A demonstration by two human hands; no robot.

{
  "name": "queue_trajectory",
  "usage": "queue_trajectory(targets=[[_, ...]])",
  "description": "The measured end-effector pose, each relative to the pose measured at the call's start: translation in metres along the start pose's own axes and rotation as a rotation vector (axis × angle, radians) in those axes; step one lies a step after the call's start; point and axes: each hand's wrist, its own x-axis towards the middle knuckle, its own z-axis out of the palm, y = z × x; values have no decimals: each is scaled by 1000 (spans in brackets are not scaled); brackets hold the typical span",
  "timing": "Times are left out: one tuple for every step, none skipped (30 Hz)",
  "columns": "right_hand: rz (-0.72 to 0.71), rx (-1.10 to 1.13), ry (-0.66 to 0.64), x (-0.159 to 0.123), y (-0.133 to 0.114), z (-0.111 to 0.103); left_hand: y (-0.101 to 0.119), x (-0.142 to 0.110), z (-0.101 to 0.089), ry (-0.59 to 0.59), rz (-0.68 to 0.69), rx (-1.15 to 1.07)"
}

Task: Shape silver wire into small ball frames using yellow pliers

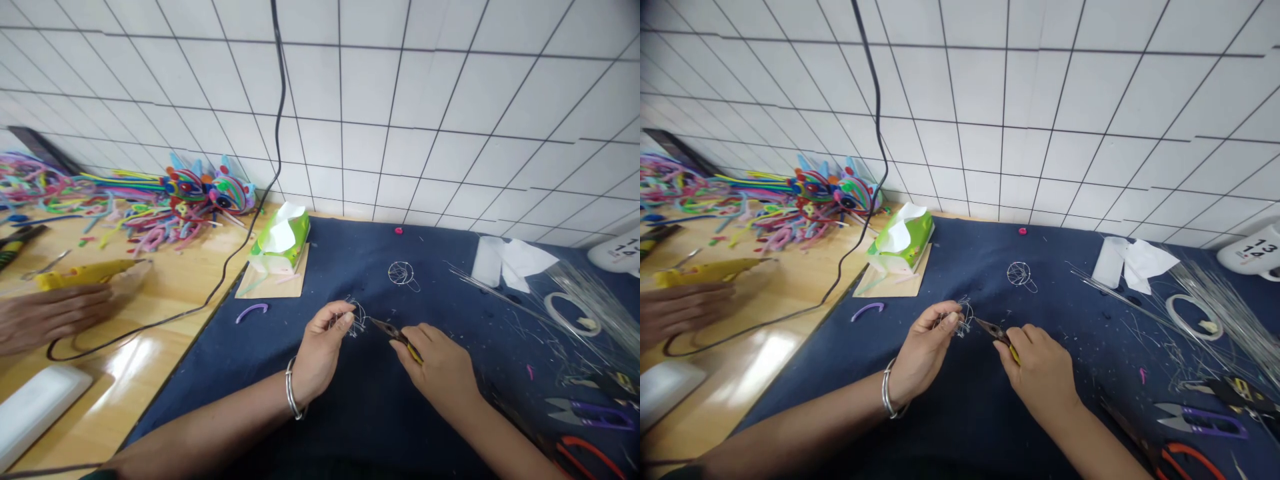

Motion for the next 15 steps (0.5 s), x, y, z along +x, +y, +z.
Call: queue_trajectory(targets=[[9,13,-11,0,0,0,0,0,0,-1,5,5],[18,26,-21,1,1,0,0,0,0,-2,10,11],[28,41,-32,1,1,-1,0,0,0,-3,15,20],[39,58,-46,1,1,-1,0,1,0,-5,20,30],[50,79,-62,2,2,-1,0,1,0,-6,26,43],[63,103,-82,2,3,-1,0,1,0,-6,33,59],[76,130,-105,3,3,-2,1,1,-1,-7,43,75],[92,158,-131,3,4,-3,1,1,-1,-8,53,92],[110,186,-158,3,4,-3,1,1,-1,-12,63,108],[128,213,-181,4,5,-4,1,1,-1,-18,73,122],[146,239,-203,4,5,-5,1,2,-2,-26,82,136],[161,264,-221,4,5,-6,1,2,-2,-36,92,151],[174,287,-239,5,6,-7,2,2,-2,-47,102,167],[182,309,-257,5,6,-8,2,3,-3,-56,113,183],[186,330,-276,6,6,-9,2,3,-3,-63,125,199]])
